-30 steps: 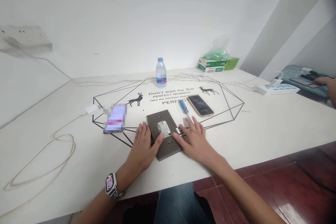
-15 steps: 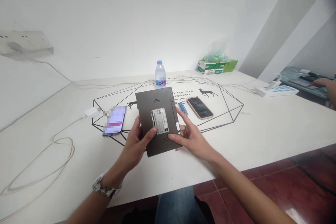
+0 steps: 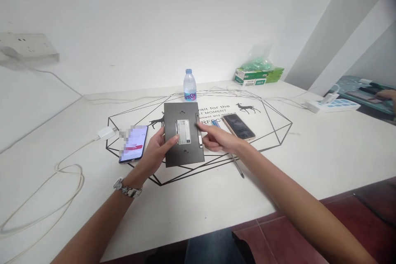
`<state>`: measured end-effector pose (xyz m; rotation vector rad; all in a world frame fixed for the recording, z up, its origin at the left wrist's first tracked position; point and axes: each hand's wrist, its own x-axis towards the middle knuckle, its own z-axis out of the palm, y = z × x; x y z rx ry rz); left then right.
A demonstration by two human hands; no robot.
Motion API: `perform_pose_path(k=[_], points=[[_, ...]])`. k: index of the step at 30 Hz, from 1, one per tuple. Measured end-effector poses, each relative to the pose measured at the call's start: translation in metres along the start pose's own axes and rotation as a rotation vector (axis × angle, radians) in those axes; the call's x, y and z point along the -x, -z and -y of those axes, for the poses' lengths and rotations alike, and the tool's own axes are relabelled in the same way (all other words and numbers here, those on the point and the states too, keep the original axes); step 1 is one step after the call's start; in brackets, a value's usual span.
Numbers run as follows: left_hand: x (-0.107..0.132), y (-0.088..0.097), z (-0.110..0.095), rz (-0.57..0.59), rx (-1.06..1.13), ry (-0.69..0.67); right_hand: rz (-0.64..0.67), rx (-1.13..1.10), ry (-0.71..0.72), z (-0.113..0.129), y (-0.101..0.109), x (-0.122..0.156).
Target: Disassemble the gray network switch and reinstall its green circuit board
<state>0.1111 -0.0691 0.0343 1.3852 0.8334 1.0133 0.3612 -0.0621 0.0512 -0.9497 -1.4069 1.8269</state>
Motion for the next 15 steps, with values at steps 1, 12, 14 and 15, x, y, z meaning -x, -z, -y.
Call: perform_pose_path(k=[1,12,14,15], points=[[0.000,-0.001,0.005,0.005,-0.008,-0.001,0.023,0.008,-0.041,-0.002,0.001,0.002],[0.017,-0.010,0.000,-0.155,-0.563,-0.495,0.116,-0.195,0.182,0.002,-0.007,0.029],[0.019,-0.013,0.002,-0.148,-0.378,-0.340,0.099,-0.257,0.212,-0.001,-0.008,0.028],[0.019,-0.013,0.003,-0.120,-0.256,-0.239,0.062,-0.256,0.223,-0.003,-0.009,0.027]])
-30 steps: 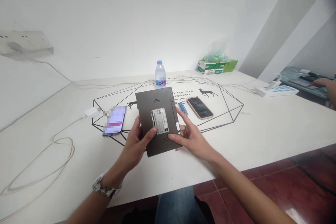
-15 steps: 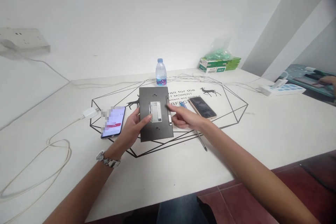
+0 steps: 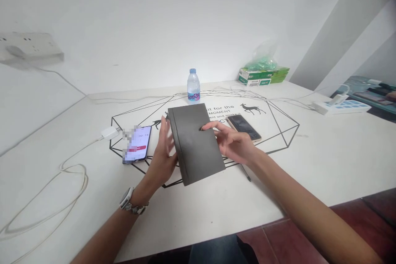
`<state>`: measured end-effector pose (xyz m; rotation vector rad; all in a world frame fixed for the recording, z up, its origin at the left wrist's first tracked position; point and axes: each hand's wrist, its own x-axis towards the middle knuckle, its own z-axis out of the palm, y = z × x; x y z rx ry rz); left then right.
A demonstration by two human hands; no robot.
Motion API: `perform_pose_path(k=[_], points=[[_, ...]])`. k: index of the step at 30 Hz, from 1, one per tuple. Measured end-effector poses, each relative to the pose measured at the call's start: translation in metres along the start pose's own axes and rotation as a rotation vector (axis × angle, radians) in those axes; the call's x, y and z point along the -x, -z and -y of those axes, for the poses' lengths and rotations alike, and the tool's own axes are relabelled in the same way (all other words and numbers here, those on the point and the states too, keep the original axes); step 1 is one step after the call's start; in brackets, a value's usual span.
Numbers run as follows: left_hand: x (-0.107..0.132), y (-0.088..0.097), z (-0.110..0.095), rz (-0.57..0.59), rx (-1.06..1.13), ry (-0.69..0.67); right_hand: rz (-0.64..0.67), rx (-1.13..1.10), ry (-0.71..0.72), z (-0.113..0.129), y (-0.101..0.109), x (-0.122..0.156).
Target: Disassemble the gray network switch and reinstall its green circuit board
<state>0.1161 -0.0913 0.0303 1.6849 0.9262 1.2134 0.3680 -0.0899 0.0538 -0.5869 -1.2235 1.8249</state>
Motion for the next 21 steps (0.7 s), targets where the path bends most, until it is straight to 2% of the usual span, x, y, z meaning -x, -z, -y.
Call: perform_pose_path(k=[4,7,9,12,16,21], points=[[-0.004,0.006,-0.002,0.109,0.399,0.369,-0.180,0.198,0.031,-0.014,0.001,-0.004],[-0.005,0.010,-0.004,0.223,0.564,0.508,-0.221,0.248,0.042,-0.020,-0.001,-0.006],[-0.002,0.009,-0.003,0.255,0.549,0.533,-0.207,0.198,0.028,-0.019,-0.004,-0.006],[0.003,0.000,0.000,0.212,0.469,0.519,-0.216,0.159,-0.069,-0.011,-0.004,-0.002],[0.007,-0.009,0.003,0.196,0.426,0.542,-0.195,0.360,-0.303,0.003,0.005,0.003],[0.007,-0.006,0.000,0.150,0.320,0.546,-0.105,0.424,-0.384,0.008,0.017,0.007]])
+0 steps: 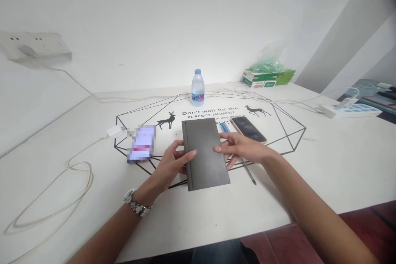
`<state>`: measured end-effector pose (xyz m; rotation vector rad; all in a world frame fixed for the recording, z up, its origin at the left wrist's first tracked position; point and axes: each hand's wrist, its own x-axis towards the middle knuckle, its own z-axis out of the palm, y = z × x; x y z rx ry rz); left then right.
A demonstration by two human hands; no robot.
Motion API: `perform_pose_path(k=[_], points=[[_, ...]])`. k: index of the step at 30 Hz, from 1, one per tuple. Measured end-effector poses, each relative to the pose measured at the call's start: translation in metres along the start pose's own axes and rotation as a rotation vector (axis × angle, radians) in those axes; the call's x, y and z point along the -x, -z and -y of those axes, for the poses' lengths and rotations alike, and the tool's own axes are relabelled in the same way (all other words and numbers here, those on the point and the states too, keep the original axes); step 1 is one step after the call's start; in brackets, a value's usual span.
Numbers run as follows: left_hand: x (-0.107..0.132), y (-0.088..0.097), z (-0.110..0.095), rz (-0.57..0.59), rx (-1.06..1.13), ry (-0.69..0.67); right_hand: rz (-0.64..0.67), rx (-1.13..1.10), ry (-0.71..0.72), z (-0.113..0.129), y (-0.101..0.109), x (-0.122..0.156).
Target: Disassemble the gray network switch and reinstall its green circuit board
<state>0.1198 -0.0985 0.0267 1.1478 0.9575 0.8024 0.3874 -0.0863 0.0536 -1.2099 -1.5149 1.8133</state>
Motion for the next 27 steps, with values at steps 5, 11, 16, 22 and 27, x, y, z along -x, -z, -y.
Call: perform_pose_path(k=[5,11,16,22,27], points=[[0.001,0.001,-0.003,-0.065,-0.016,0.040,-0.010,-0.016,-0.023,0.001,0.001,0.001],[0.001,0.006,-0.005,-0.102,0.029,0.020,-0.032,-0.045,0.042,0.006,0.026,0.016],[0.000,0.014,-0.004,-0.078,-0.023,0.142,-0.251,-0.074,0.304,0.023,0.046,0.036],[0.002,0.014,-0.006,0.018,-0.120,0.164,-0.496,0.447,0.640,0.093,0.025,0.008],[0.002,0.018,-0.013,0.090,-0.246,0.125,-0.440,1.504,0.394,0.099,0.001,-0.079]])
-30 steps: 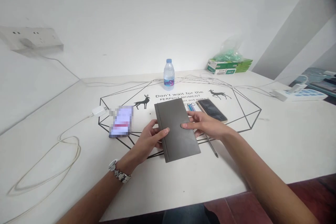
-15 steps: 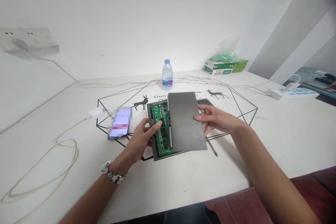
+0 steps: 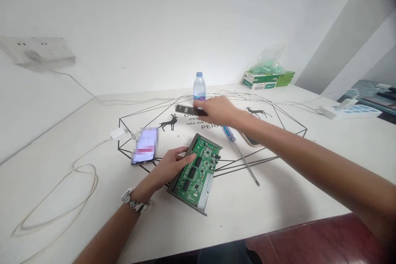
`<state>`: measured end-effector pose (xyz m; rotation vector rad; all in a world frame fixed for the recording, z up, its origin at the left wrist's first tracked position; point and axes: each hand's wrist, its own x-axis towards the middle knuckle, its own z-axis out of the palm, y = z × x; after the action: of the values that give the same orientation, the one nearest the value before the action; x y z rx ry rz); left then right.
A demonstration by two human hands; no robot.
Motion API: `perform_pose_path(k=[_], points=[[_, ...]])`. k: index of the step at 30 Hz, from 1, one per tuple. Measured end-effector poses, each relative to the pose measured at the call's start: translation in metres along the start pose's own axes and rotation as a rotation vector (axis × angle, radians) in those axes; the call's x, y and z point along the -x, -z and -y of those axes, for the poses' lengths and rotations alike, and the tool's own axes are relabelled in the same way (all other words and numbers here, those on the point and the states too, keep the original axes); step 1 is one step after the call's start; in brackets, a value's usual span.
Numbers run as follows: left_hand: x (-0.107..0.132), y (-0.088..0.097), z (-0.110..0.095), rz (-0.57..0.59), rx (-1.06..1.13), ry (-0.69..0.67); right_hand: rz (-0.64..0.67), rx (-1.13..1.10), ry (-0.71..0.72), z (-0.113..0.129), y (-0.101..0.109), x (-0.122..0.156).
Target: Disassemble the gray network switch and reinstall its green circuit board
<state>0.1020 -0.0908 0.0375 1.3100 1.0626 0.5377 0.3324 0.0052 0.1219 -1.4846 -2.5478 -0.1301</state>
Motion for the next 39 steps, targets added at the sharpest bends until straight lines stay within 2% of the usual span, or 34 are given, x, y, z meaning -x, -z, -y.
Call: perform_pose_path(k=[2,5,7,9,11,14,17,20,22,24,26,28,33,35,38,39], points=[[-0.002,0.004,0.001,-0.004,-0.113,-0.034,0.110,0.168,0.047,0.004,-0.032,-0.021],[-0.008,0.009,0.006,-0.109,-0.385,-0.144,0.157,0.207,0.047,0.003,-0.072,-0.037],[-0.011,0.009,0.008,-0.179,-0.554,-0.241,0.153,0.196,0.046,0.002,-0.088,-0.039],[-0.014,0.008,0.007,-0.206,-0.692,-0.328,0.144,0.179,0.048,0.001,-0.094,-0.036],[-0.018,0.006,0.006,-0.232,-0.802,-0.396,0.135,0.166,0.050,0.000,-0.093,-0.026],[-0.022,0.005,0.007,-0.263,-0.866,-0.425,0.066,0.141,-0.004,-0.003,-0.085,0.000],[-0.022,0.006,0.009,-0.268,-0.899,-0.397,-0.112,0.022,-0.287,-0.013,-0.079,0.033],[-0.025,0.009,0.004,-0.303,-1.040,-0.358,-0.069,-0.062,-0.571,-0.026,-0.078,0.065],[-0.030,0.011,-0.004,-0.320,-1.158,-0.317,0.004,-0.094,-0.664,-0.031,-0.079,0.078],[-0.038,0.011,-0.011,-0.280,-1.207,-0.283,0.082,-0.114,-0.702,-0.032,-0.080,0.085],[-0.044,0.010,-0.015,-0.191,-1.153,-0.274,0.124,-0.139,-0.700,-0.031,-0.080,0.086],[-0.047,0.006,-0.014,-0.139,-1.059,-0.273,0.121,-0.173,-0.676,-0.029,-0.081,0.085],[-0.037,-0.003,-0.003,-0.130,-0.963,-0.296,0.051,-0.304,-0.648,-0.030,-0.078,0.084],[-0.033,-0.005,-0.001,-0.123,-0.959,-0.303,-0.058,-0.524,-0.655,-0.031,-0.071,0.084],[-0.032,-0.005,0.001,-0.148,-0.929,-0.314,-0.409,-1.124,-0.665,-0.025,-0.051,0.081],[-0.033,-0.006,0.002,-0.164,-0.920,-0.317,-0.483,-1.251,-0.617,-0.021,-0.043,0.078]])
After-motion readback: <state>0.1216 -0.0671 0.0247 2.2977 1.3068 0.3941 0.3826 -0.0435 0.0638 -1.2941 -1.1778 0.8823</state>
